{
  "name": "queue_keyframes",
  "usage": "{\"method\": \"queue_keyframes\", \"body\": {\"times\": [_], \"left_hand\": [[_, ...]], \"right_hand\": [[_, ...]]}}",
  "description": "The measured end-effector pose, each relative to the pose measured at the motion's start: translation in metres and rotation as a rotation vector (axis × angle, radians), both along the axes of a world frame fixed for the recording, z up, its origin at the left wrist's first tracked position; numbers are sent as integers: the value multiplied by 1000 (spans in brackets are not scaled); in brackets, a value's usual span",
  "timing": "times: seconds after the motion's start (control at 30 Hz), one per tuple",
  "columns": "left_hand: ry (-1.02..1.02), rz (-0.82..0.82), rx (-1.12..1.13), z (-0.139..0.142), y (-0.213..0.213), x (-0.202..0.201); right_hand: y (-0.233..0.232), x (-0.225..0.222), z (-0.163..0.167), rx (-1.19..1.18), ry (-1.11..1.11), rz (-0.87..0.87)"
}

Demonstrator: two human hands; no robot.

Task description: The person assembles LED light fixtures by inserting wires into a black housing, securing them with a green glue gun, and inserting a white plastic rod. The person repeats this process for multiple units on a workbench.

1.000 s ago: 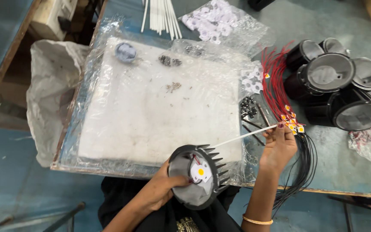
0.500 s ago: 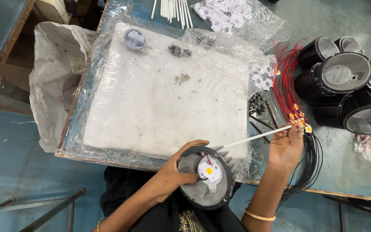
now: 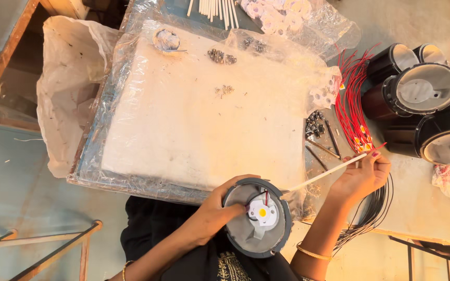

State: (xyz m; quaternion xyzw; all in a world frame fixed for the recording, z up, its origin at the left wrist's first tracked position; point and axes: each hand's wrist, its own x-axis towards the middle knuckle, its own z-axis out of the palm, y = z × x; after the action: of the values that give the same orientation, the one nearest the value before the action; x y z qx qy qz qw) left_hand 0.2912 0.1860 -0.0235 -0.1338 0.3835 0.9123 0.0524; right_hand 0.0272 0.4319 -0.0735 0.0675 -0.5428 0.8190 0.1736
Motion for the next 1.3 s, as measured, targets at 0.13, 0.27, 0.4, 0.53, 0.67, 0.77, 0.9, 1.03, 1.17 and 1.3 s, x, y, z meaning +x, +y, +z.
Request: {"method": "queue_keyframes", "body": {"times": [0.13,0.27,0.4,0.53,0.67,0.77,0.9,1.03,1.17,1.3], "left_hand": [[-112,24,186,-7,8,0],[-46,-5,128,-4,1,3],[22,-48,-18,1,-6,6],[-41,-8,-11,-4,-8,5],[-63,28,-117,-10,-10,5],[-19,22,-133,-7,-12,5],[50,6,-125,2,-16,4],[46,-36,-186,11,-20,0],[57,-50,-239,15,-19,0],[70,19,-175,14,-16,0]], "right_hand": [[-9,-3,-4,13,-17,-34],[-11,-10,-3,-1,-36,-9],[-12,-12,1,9,-48,48],[-15,-5,0,10,-108,96],[-17,2,0,-37,-163,126],[-18,5,0,-15,-177,124],[-16,4,0,-41,-206,123],[-14,3,0,-12,-211,114],[-13,2,-2,-17,-183,125],[-11,3,-2,-29,-179,122]]}}
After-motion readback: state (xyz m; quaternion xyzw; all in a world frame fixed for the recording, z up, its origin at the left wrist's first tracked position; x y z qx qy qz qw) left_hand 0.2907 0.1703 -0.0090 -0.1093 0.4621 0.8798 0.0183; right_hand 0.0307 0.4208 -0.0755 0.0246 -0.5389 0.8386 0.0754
